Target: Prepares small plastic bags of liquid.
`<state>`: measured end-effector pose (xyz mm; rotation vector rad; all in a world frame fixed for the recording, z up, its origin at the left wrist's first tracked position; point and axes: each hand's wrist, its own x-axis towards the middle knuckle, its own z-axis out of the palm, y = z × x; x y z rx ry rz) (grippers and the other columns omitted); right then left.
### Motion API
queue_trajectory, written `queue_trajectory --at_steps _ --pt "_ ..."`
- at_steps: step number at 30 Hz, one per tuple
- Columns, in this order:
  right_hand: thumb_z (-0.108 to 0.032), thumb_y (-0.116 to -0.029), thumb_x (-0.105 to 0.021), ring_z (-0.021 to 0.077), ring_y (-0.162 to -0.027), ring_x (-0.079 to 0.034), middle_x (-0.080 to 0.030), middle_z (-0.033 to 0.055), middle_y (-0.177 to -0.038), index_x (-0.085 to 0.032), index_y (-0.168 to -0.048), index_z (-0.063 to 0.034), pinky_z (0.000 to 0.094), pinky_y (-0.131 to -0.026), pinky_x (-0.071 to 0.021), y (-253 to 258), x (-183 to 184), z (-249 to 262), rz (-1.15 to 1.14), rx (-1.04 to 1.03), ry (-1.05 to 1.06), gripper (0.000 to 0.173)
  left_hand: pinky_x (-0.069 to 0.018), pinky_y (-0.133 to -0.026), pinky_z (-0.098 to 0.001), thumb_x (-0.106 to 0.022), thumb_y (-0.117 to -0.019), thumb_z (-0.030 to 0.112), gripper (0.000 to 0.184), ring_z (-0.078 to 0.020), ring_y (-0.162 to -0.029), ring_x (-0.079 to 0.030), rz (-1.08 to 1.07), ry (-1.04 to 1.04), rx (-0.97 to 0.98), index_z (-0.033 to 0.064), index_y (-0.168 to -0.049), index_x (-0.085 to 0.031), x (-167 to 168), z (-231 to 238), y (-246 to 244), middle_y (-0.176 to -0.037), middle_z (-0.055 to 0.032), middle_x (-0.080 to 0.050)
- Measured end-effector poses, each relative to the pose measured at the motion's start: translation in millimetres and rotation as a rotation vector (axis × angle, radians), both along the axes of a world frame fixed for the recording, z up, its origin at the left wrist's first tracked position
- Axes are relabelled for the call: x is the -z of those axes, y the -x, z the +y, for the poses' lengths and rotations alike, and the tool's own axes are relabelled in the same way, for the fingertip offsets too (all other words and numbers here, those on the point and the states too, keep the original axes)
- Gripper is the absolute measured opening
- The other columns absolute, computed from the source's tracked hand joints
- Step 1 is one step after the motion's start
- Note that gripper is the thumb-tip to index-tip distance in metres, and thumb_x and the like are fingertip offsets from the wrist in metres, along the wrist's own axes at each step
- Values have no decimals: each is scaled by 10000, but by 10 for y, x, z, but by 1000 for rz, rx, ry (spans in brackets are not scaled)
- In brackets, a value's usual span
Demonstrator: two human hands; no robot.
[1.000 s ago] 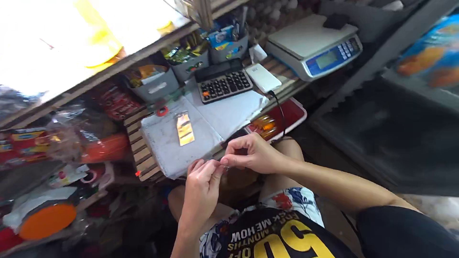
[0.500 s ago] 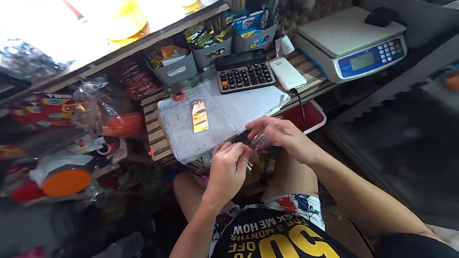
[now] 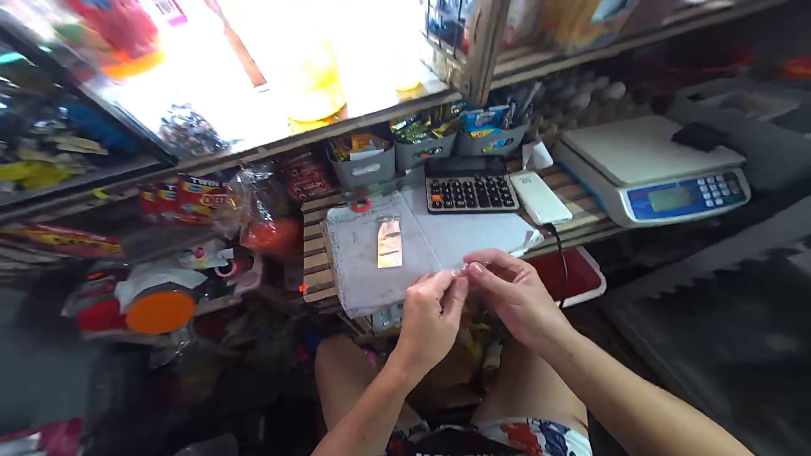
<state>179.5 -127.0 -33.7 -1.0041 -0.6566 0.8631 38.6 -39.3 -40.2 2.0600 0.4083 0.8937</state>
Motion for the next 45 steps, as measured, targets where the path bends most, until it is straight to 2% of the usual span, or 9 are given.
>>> queue_trajectory --at_steps 4,12,17,21,26,32,35,40,45 --pt "-49 -902 -701 92 -745 -697 -724 -1 -816 -718 -871 -110 262 -726 -606 -214 -32 -97 -66 155 -23 70 -567 -884 -326 -554 -1047 203 266 -132 -933 -695 36 -170 15 10 -1068 -737 -395 471 -198 -984 -81 -731" --pt "-158 -960 -641 80 -871 -704 -745 -36 -979 -756 -1043 -213 258 -779 -598 -457 -28 -573 -213 93 -77 152 -485 -1052 -489 -596 -973 64 506 -377 -1293 -554 -35 -142 -299 -44 -1453 -475 -1700 2165 -1441 -1440 -276 -518" --pt "-105 -1000 -619 83 -921 -720 -761 -56 -1029 -741 -1107 -204 284 -837 -609 -567 -140 -829 -295 121 -103 191 -331 -1188 -538 -679 -984 290 884 -356 -1500 -326 -151 68 -108 55 -1636 -130 -1930 2707 -1815 -1648 -238 -263" --pt "-108 -1020 -598 86 -952 -719 -761 -49 -1063 -736 -1119 -198 288 -868 -604 -710 -101 -939 -318 88 -132 192 -398 -1154 -469 -571 -1041 289 621 -349 -1412 -457 -360 -79 -198 -61 -1515 -377 -2169 2789 -1974 -1511 -282 -458" --pt "-127 -1022 -606 70 -958 -711 -757 -54 -1073 -744 -1128 -205 276 -871 -599 -706 -53 -955 -299 74 -152 191 -450 -1075 -489 -583 -1018 190 346 -347 -1222 -610 -203 -253 -359 -49 -1262 -638 -2513 2681 -2126 -1258 -241 -657" --pt "-140 -1020 -616 69 -996 -693 -743 -71 -1083 -738 -1130 -195 283 -912 -580 -730 11 -1065 -315 115 -139 172 -500 -968 -479 -567 -1026 170 275 -288 -1078 -668 -168 -238 -362 -2 -1213 -672 -2650 2620 -2175 -1140 -183 -705" --pt "-124 -1023 -606 77 -1004 -693 -744 -58 -1088 -735 -1127 -187 288 -914 -580 -767 59 -1116 -311 132 -125 177 -477 -1027 -496 -586 -1022 200 329 -318 -1189 -633 -128 -319 -334 51 -1304 -665 -2622 2632 -2154 -1265 -188 -674" --pt "-125 -1013 -626 69 -1023 -694 -750 -65 -1099 -737 -1141 -183 280 -943 -569 -793 113 -1207 -310 194 -119 179 -376 -1138 -576 -875 -789 264 1135 -436 -1457 -351 -304 52 -219 101 -1634 -136 -2150 2768 -2038 -1612 -290 -287" --pt "-119 -1005 -642 79 -1031 -699 -750 -67 -1112 -763 -1131 -189 289 -947 -576 -845 58 -1256 -347 213 -112 188 -433 -1121 -466 -692 -959 100 928 -314 -1409 -451 -149 297 38 127 -1641 -63 -1783 2849 -1919 -1614 -236 -305"
